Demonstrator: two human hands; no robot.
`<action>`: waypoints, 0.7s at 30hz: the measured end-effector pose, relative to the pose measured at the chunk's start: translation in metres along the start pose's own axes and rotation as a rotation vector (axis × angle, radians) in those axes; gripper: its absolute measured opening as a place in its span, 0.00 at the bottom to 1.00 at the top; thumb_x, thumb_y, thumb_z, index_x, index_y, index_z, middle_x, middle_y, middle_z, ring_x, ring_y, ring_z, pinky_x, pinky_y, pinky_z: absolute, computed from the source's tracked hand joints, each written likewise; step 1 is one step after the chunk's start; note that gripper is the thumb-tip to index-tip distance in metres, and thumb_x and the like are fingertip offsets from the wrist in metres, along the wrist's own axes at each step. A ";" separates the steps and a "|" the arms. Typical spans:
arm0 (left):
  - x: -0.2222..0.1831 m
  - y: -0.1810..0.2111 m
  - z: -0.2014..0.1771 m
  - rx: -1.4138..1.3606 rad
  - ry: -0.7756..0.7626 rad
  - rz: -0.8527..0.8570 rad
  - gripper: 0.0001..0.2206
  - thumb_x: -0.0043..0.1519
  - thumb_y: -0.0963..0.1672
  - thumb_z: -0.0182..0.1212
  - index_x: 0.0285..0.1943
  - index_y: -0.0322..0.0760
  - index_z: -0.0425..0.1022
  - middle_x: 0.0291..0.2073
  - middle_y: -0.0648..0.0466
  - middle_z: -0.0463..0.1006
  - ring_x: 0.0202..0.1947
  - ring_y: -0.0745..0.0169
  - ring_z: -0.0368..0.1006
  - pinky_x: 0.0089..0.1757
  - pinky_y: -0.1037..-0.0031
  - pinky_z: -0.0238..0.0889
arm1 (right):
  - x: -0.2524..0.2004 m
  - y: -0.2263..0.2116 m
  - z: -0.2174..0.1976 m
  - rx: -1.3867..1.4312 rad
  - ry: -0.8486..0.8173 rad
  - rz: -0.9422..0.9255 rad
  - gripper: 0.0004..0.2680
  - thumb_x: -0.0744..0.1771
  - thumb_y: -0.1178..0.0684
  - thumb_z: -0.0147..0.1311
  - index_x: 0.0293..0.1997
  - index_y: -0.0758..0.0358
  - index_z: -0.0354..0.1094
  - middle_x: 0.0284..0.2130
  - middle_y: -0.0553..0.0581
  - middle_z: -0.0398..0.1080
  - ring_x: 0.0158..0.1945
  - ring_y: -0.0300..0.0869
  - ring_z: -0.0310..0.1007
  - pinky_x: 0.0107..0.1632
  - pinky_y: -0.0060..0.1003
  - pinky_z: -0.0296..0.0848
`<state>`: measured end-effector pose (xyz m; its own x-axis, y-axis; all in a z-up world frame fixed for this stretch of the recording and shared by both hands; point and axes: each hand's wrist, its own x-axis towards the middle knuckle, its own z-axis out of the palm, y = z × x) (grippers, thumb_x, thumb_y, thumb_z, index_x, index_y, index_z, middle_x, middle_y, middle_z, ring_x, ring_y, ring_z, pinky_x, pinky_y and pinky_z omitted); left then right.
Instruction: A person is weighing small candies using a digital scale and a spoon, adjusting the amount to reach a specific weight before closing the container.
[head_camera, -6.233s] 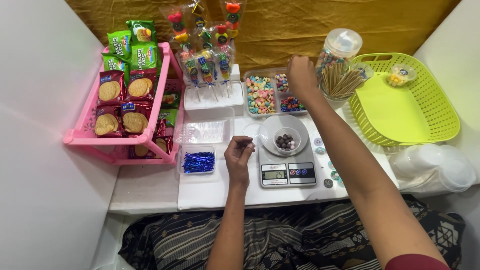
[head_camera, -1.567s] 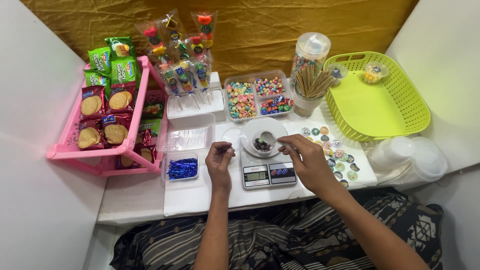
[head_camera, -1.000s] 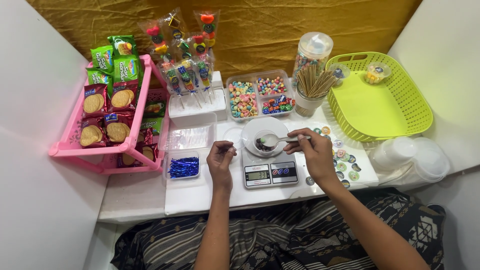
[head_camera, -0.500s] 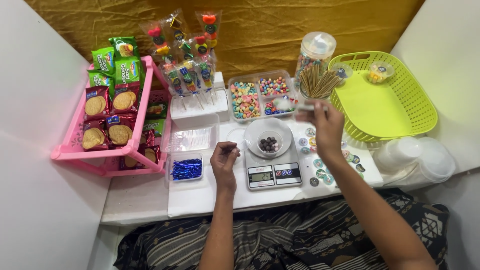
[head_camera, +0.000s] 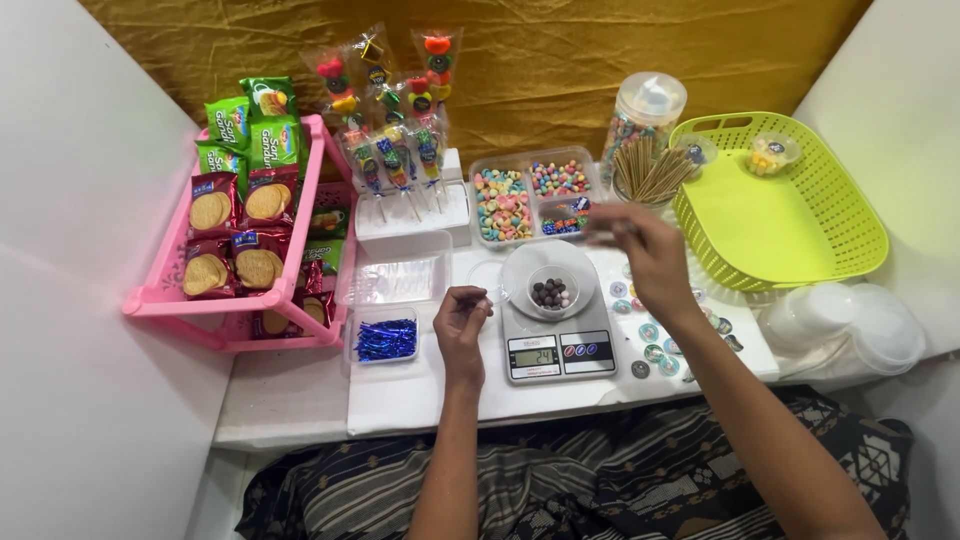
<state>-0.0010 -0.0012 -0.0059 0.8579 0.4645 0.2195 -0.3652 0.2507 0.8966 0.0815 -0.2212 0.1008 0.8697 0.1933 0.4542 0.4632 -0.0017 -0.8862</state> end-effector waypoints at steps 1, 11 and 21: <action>0.000 0.000 0.000 0.001 0.000 -0.003 0.05 0.57 0.39 0.62 0.41 0.32 0.76 0.27 0.51 0.73 0.30 0.68 0.68 0.38 0.76 0.67 | -0.010 -0.001 -0.006 0.000 0.001 0.003 0.10 0.71 0.69 0.41 0.51 0.74 0.73 0.43 0.69 0.71 0.46 0.56 0.79 0.50 0.52 0.83; -0.003 0.005 0.001 0.035 0.015 0.021 0.05 0.57 0.39 0.62 0.41 0.32 0.75 0.27 0.52 0.73 0.29 0.68 0.68 0.38 0.76 0.67 | -0.040 0.015 -0.023 0.038 -0.228 0.019 0.06 0.68 0.66 0.50 0.37 0.72 0.76 0.36 0.65 0.78 0.39 0.47 0.82 0.45 0.43 0.81; -0.002 0.003 0.002 0.063 -0.006 0.026 0.06 0.57 0.39 0.61 0.41 0.32 0.75 0.27 0.52 0.73 0.29 0.67 0.68 0.37 0.76 0.66 | -0.038 0.020 -0.035 0.118 -0.212 0.010 0.07 0.69 0.65 0.48 0.37 0.73 0.73 0.37 0.67 0.77 0.39 0.47 0.80 0.47 0.44 0.79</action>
<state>-0.0032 -0.0029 -0.0026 0.8504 0.4654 0.2454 -0.3645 0.1847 0.9127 0.0638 -0.2632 0.0687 0.8133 0.3951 0.4271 0.4206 0.1080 -0.9008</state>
